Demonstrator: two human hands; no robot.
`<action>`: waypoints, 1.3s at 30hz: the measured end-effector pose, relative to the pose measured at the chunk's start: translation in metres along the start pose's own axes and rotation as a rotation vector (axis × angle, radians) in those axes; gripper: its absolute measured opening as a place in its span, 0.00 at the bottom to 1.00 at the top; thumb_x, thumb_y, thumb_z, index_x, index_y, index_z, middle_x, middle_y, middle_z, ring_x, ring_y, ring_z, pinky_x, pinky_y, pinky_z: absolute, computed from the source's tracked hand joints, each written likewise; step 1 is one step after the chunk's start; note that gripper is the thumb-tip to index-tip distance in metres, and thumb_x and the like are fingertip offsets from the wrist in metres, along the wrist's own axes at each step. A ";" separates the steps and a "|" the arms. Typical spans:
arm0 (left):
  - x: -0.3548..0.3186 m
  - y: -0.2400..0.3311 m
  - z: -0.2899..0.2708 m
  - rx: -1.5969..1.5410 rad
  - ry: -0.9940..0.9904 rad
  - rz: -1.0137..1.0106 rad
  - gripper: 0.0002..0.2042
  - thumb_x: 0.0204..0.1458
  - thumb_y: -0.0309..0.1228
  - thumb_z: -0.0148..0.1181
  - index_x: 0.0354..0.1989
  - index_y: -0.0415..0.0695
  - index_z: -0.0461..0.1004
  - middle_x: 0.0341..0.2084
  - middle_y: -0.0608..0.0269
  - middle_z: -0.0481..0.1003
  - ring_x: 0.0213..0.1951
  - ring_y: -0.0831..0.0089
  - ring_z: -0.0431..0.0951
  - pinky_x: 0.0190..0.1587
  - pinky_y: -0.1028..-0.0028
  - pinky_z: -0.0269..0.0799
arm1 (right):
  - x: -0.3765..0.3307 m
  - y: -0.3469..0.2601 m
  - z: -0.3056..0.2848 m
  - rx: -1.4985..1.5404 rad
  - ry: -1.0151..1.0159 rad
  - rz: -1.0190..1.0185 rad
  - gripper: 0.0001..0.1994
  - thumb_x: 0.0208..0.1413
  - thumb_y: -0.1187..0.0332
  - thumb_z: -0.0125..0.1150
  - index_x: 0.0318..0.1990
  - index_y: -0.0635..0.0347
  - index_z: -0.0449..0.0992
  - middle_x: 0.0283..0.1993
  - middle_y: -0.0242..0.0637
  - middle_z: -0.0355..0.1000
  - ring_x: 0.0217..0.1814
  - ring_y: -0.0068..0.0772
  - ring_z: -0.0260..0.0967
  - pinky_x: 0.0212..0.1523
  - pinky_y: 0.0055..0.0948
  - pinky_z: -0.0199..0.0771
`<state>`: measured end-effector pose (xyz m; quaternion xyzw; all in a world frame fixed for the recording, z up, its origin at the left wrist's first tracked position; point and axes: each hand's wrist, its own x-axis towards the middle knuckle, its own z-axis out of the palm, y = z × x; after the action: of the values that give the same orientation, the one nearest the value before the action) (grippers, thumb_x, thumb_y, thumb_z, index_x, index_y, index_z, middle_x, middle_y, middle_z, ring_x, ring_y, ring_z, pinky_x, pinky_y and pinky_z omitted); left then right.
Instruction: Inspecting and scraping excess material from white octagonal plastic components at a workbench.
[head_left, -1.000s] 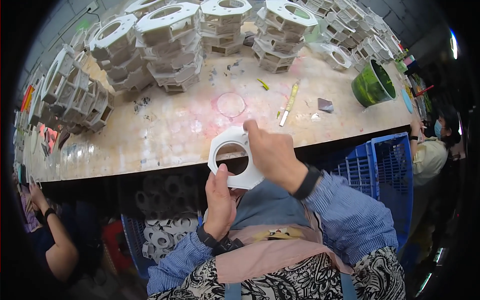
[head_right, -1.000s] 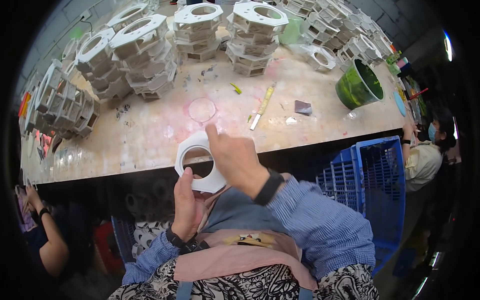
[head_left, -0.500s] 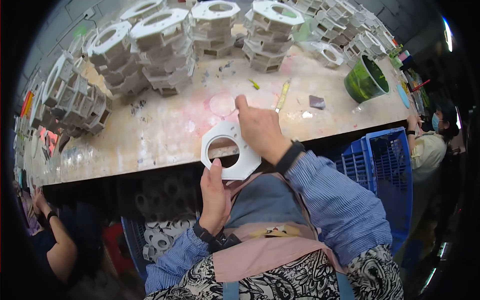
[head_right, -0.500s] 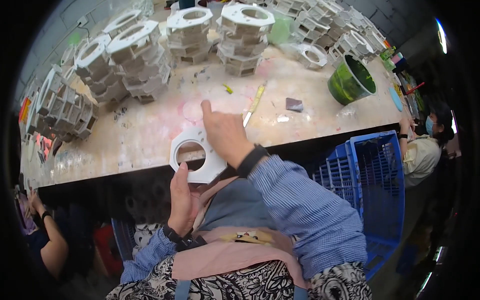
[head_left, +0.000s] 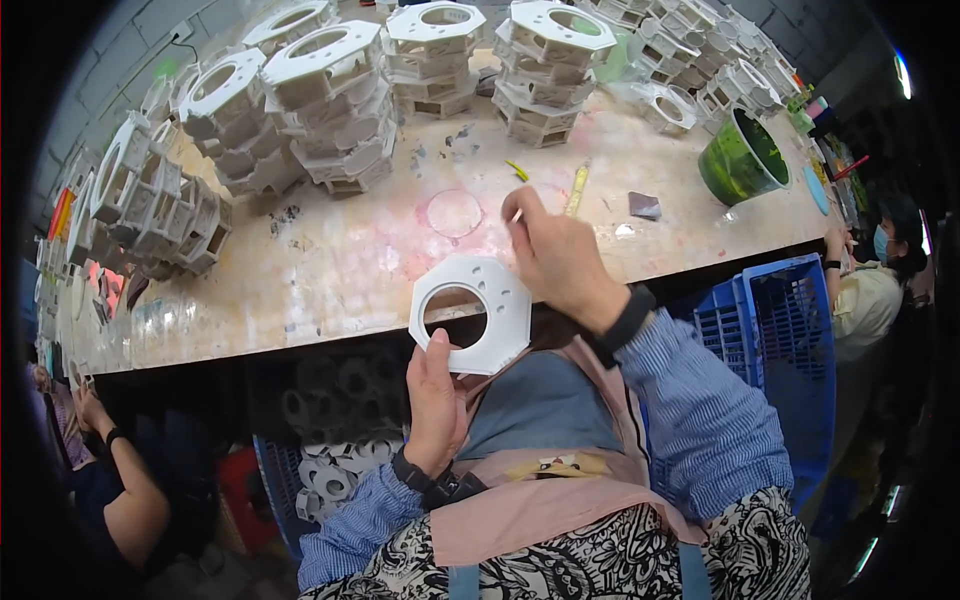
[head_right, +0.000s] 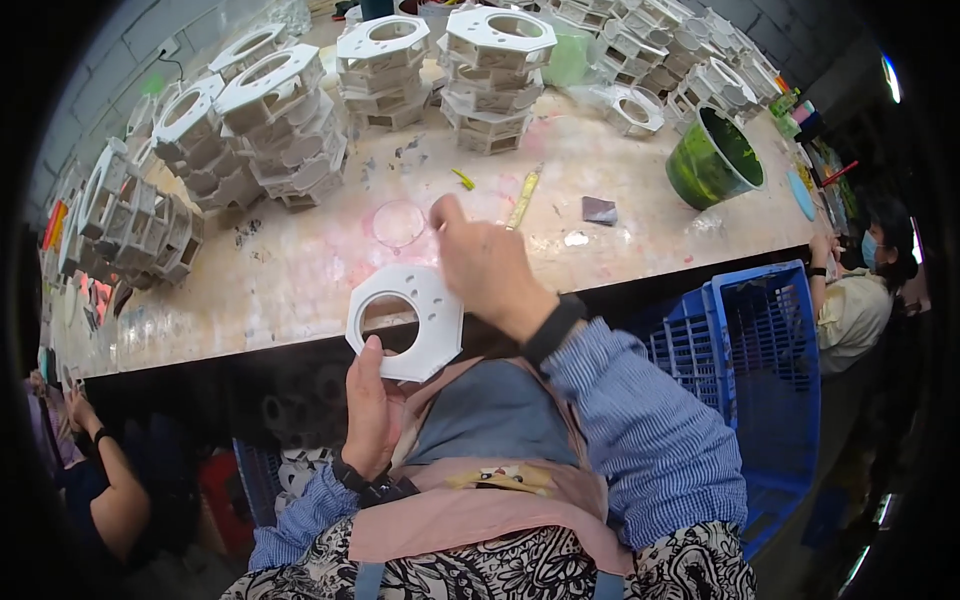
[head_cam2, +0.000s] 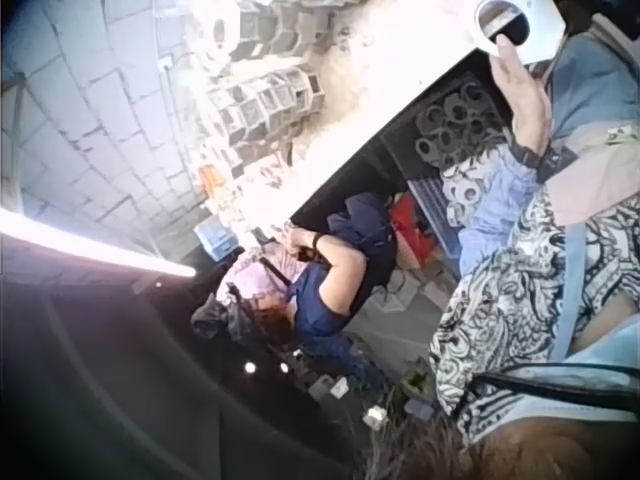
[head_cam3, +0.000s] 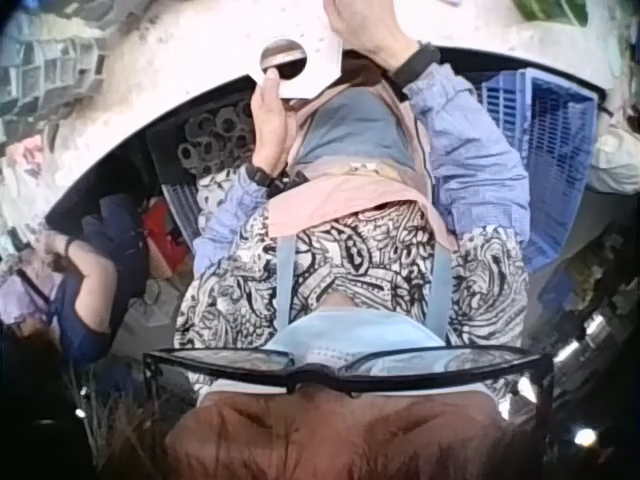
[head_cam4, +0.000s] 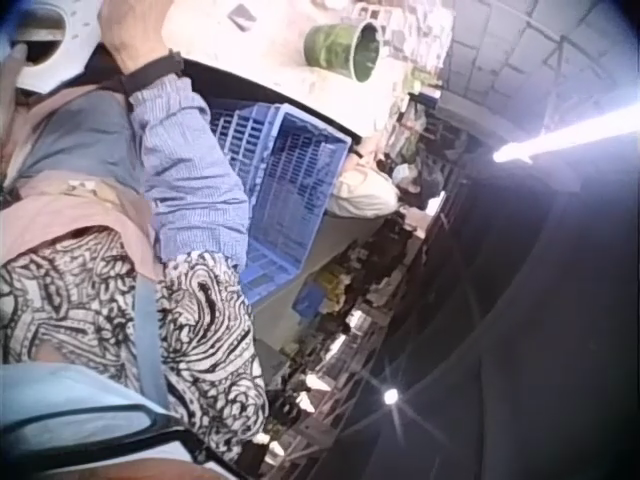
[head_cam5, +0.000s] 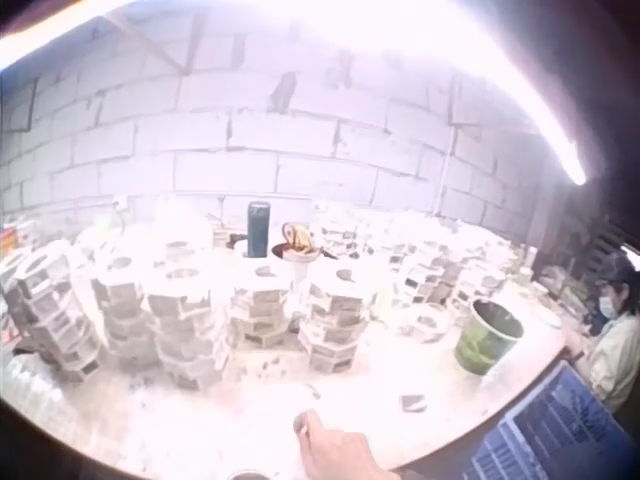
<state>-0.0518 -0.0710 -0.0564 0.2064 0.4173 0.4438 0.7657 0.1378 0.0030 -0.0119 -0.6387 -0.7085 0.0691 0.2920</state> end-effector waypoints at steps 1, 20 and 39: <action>0.000 0.002 0.005 0.005 0.017 0.021 0.16 0.64 0.41 0.46 0.45 0.38 0.66 0.39 0.55 0.74 0.40 0.68 0.78 0.45 0.64 0.78 | -0.011 -0.013 -0.002 0.074 -0.019 -0.043 0.06 0.56 0.72 0.51 0.41 0.54 0.65 0.17 0.43 0.67 0.22 0.51 0.70 0.23 0.45 0.66; 0.002 0.003 -0.005 -0.006 0.006 -0.002 0.15 0.63 0.41 0.48 0.39 0.39 0.65 0.36 0.56 0.73 0.38 0.68 0.78 0.43 0.64 0.79 | 0.002 0.024 0.001 -0.069 -0.028 0.052 0.10 0.54 0.67 0.57 0.43 0.53 0.67 0.19 0.45 0.68 0.25 0.51 0.72 0.24 0.44 0.67; 0.003 0.009 -0.007 0.055 -0.008 0.012 0.17 0.62 0.44 0.48 0.35 0.40 0.66 0.32 0.55 0.74 0.34 0.70 0.79 0.40 0.66 0.79 | -0.050 0.007 -0.028 -0.126 -0.299 -0.236 0.32 0.48 0.76 0.55 0.63 0.40 0.66 0.18 0.33 0.67 0.16 0.34 0.65 0.19 0.32 0.66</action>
<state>-0.0619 -0.0645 -0.0555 0.2316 0.4249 0.4360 0.7588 0.1588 -0.0506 -0.0089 -0.5507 -0.8170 0.0839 0.1492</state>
